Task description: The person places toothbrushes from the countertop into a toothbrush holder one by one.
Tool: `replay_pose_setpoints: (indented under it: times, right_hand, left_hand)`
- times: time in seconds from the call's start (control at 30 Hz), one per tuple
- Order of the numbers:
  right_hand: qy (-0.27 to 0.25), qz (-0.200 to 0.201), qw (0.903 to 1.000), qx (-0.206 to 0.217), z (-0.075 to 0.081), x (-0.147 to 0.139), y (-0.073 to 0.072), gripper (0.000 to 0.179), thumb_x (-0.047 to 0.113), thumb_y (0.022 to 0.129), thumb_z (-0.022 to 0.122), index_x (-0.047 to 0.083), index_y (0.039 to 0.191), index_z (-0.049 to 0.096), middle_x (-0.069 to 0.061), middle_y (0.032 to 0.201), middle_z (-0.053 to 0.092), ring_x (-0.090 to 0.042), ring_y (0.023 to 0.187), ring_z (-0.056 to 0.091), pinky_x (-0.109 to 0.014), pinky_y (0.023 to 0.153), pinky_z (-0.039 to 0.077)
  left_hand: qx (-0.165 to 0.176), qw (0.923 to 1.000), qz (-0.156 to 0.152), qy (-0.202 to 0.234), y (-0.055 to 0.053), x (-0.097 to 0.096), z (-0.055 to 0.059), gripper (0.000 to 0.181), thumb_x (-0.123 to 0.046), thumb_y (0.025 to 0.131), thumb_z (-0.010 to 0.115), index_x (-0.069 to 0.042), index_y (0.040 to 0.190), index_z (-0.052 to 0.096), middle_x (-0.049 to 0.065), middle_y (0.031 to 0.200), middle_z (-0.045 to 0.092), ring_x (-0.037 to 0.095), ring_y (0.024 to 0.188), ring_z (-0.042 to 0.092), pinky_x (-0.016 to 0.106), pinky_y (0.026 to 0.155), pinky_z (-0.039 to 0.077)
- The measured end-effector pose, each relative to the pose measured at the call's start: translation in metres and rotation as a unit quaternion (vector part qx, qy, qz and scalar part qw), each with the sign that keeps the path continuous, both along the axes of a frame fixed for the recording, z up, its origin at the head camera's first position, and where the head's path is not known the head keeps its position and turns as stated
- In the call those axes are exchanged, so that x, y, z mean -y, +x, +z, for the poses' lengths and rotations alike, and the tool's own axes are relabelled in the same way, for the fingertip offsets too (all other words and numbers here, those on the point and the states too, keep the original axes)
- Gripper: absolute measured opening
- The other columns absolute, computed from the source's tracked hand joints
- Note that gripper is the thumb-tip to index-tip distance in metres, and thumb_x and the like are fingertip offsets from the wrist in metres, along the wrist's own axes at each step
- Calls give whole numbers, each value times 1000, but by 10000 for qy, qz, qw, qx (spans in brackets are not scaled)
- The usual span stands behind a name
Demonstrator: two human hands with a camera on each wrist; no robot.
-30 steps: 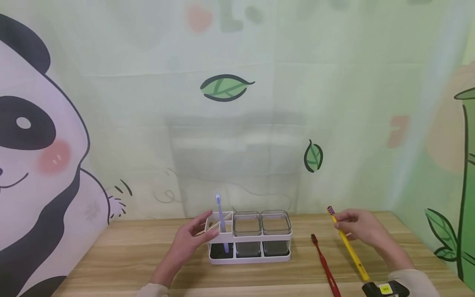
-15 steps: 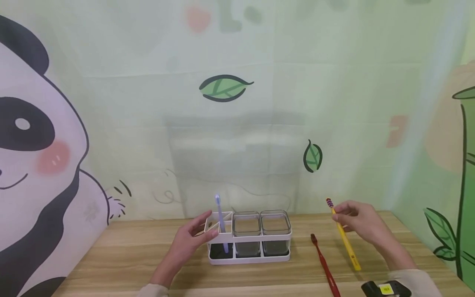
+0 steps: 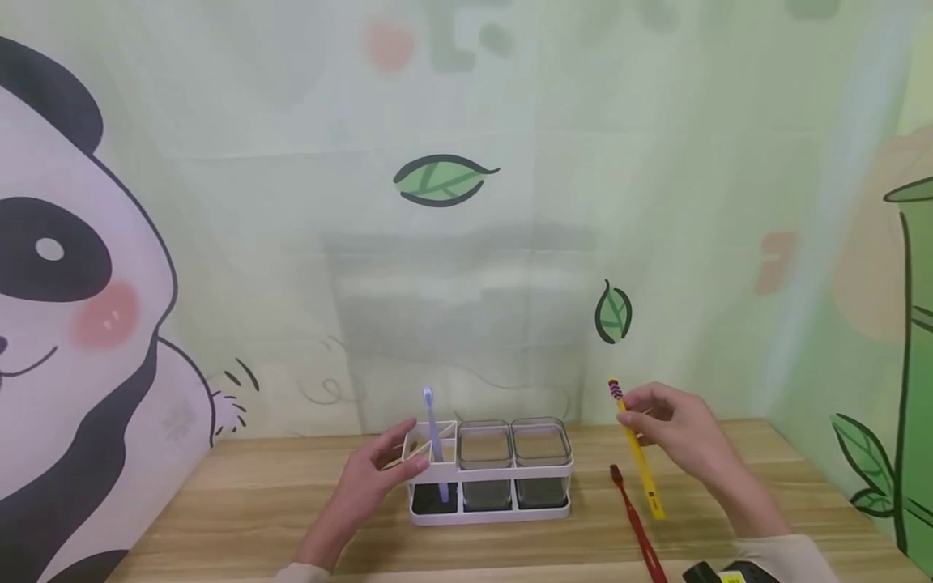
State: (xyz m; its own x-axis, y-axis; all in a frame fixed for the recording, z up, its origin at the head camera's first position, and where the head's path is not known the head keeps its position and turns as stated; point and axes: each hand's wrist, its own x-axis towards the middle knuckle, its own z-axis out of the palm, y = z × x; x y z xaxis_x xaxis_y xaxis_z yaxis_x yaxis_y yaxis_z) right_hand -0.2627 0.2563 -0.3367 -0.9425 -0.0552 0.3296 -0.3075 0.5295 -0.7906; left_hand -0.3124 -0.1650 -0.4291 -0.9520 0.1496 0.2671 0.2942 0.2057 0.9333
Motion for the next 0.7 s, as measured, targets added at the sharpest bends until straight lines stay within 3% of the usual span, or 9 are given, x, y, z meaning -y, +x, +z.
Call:
replay_pose_setpoints:
  times: [0.43, 0.7]
  right_hand:
    - [-456, 173, 9966, -657, 24, 43, 13, 21, 11, 99, 78, -1, 115, 70, -9, 102, 74, -20, 86, 70, -31, 77, 65]
    - [-841, 144, 9932, -792, 29, 71, 13, 26, 17, 101, 76, 1, 120, 69, -11, 111, 74, -26, 100, 72, -26, 82, 62]
  left_hand:
    - [14, 10000, -10, 33, -2, 1, -3, 71, -25, 91, 87, -11, 154, 57, 17, 155, 55, 42, 136, 57, 49, 108, 52]
    - [-48, 10000, -21, 65, 0, 1, -2, 67, -23, 93, 85, -11, 153, 58, 18, 154, 56, 42, 136, 57, 50, 108, 52]
